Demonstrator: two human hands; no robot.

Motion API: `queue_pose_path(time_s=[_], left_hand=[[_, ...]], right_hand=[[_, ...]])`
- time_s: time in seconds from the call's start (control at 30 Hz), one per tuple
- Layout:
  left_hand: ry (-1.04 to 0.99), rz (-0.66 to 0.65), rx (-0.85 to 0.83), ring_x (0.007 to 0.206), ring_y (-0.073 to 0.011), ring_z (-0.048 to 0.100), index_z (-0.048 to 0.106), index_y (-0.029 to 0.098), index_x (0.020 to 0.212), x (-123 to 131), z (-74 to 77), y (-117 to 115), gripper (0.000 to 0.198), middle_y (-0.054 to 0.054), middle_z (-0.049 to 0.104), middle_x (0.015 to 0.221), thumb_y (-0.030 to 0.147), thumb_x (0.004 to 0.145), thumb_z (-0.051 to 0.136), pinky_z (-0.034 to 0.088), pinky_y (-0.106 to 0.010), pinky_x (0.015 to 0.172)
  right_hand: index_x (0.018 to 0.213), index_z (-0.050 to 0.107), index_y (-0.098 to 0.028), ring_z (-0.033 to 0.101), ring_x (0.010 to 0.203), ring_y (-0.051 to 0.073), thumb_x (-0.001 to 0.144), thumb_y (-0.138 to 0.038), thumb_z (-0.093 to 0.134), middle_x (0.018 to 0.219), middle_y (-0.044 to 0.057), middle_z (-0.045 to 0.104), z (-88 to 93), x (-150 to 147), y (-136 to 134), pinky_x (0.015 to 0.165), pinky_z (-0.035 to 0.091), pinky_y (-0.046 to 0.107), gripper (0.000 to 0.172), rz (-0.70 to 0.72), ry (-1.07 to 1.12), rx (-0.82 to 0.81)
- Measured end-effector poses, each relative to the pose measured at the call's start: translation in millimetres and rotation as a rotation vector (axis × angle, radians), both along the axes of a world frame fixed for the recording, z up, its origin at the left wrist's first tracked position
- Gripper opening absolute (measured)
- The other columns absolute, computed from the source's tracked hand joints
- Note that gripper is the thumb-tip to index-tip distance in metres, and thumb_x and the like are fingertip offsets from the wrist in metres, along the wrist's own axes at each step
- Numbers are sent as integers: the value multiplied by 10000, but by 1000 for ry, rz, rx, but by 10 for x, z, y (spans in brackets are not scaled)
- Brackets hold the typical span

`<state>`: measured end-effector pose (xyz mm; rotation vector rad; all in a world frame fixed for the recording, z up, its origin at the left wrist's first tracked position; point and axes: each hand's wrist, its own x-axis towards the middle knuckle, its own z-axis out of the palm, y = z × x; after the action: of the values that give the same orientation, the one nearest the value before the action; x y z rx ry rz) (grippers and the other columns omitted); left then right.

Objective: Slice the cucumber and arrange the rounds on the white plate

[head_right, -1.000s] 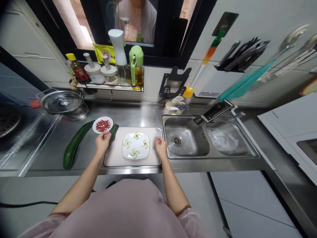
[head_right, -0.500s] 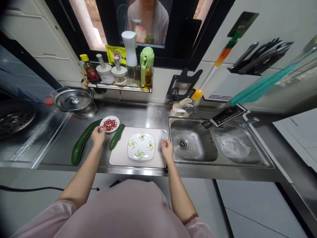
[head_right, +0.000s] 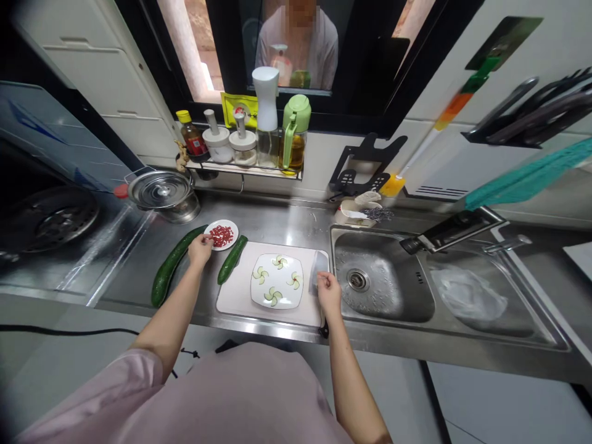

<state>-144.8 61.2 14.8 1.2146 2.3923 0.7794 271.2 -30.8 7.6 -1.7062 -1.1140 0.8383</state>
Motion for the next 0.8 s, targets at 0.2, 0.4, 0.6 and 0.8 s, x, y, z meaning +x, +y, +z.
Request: queue_pose_path(time_s=[0.2,0.4,0.6,0.8], left_hand=[[57,-24,-57,903,-217,646,708,227,967,-32,-43,112,228,-73,716,974,220,773,586,459,-287,789],[86,-32,-105,908,-236,653,711,232,986,-84,-92,188,225,-90,714,994,238,793,595,462,-314,793],[253,-123,-217,982,-281,624,704,219,1058,-118,-131,235,271,-148,652,1074,278,825,579,462,-355,820],[316,-178,-279,968,-266,618,699,225,1015,-106,-154,255,245,-130,617,1080,306,849,538,456,-341,813]], right_hand=[[855,648,-158,448,515,116,699,-470,582,531,-54,462,-59,15,7,518,361,234,355,-27,29,0],[844,642,-161,431,506,114,675,-486,596,528,-57,458,-84,36,-3,505,352,233,368,-40,56,-25],[843,646,-162,444,517,122,674,-482,591,527,-53,462,-98,35,10,517,359,239,366,-51,40,-37],[866,643,-151,435,516,116,683,-474,588,547,-50,477,-91,28,18,521,358,239,375,-27,58,-41]])
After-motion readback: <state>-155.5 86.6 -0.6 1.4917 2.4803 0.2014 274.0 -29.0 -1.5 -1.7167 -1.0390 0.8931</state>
